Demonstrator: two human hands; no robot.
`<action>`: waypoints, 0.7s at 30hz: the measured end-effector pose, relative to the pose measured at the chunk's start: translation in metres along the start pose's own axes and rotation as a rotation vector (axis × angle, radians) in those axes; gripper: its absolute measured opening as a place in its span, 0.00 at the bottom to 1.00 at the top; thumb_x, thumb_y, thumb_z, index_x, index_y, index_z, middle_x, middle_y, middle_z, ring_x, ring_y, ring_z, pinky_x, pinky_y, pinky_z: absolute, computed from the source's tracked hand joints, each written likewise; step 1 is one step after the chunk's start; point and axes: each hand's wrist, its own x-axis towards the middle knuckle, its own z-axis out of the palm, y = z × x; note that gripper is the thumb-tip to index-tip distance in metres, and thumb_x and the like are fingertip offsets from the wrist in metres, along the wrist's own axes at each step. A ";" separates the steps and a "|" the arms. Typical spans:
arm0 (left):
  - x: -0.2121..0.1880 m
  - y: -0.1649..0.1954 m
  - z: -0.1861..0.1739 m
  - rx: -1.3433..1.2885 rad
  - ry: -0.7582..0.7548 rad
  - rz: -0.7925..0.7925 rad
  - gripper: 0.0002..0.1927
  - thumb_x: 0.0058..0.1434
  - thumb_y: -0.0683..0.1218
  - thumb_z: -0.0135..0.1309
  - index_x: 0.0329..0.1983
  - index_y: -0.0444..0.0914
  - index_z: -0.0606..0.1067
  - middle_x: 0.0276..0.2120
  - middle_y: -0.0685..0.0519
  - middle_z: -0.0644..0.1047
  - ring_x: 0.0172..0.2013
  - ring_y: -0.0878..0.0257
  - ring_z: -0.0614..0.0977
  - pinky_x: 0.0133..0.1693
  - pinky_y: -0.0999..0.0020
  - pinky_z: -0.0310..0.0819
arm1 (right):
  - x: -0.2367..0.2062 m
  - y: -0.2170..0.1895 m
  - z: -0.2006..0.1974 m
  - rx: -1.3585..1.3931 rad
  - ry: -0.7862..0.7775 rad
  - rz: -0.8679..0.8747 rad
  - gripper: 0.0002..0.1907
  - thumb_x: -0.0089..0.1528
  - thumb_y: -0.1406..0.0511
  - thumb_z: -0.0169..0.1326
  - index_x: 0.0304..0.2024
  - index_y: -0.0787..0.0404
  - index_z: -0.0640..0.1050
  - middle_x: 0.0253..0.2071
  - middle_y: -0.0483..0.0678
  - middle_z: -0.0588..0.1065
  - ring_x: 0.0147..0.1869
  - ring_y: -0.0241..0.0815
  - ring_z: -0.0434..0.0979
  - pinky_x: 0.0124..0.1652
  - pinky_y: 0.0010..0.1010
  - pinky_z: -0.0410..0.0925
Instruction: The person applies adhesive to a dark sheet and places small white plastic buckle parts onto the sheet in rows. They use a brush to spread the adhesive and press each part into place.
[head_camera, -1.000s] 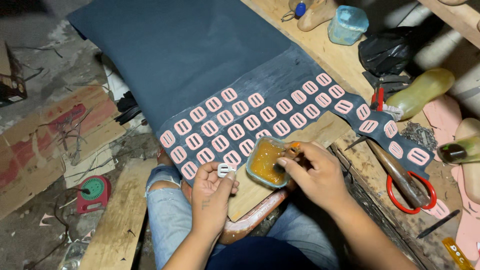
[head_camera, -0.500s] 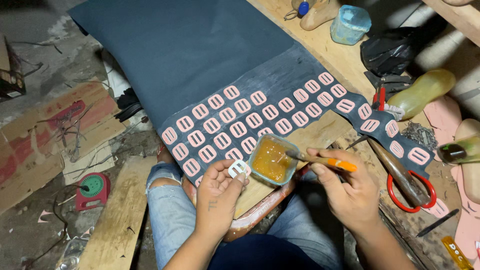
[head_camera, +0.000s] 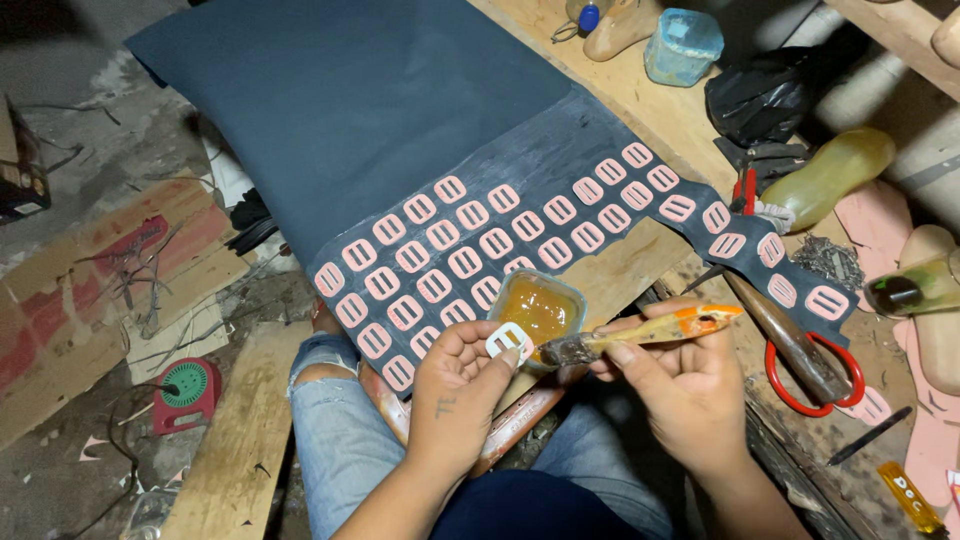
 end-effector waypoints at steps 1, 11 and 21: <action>0.000 0.000 0.001 -0.002 -0.002 -0.007 0.15 0.62 0.34 0.53 0.52 0.28 0.70 0.41 0.46 0.81 0.41 0.65 0.83 0.46 0.71 0.79 | -0.001 0.001 0.002 -0.001 -0.007 -0.006 0.22 0.64 0.78 0.52 0.58 0.63 0.63 0.47 0.62 0.78 0.44 0.44 0.82 0.45 0.37 0.76; -0.001 -0.005 0.005 0.093 -0.029 0.031 0.13 0.62 0.34 0.56 0.50 0.29 0.73 0.38 0.49 0.81 0.36 0.70 0.81 0.41 0.75 0.77 | -0.005 0.006 0.007 -0.210 -0.017 -0.114 0.20 0.63 0.79 0.54 0.55 0.66 0.66 0.48 0.58 0.78 0.51 0.42 0.80 0.52 0.33 0.74; 0.001 -0.003 0.005 0.081 -0.004 0.036 0.15 0.61 0.33 0.55 0.51 0.30 0.72 0.40 0.49 0.80 0.39 0.69 0.82 0.43 0.75 0.77 | -0.004 0.000 0.005 -0.544 -0.159 -0.221 0.15 0.60 0.73 0.61 0.49 0.66 0.73 0.47 0.53 0.79 0.50 0.39 0.82 0.51 0.29 0.73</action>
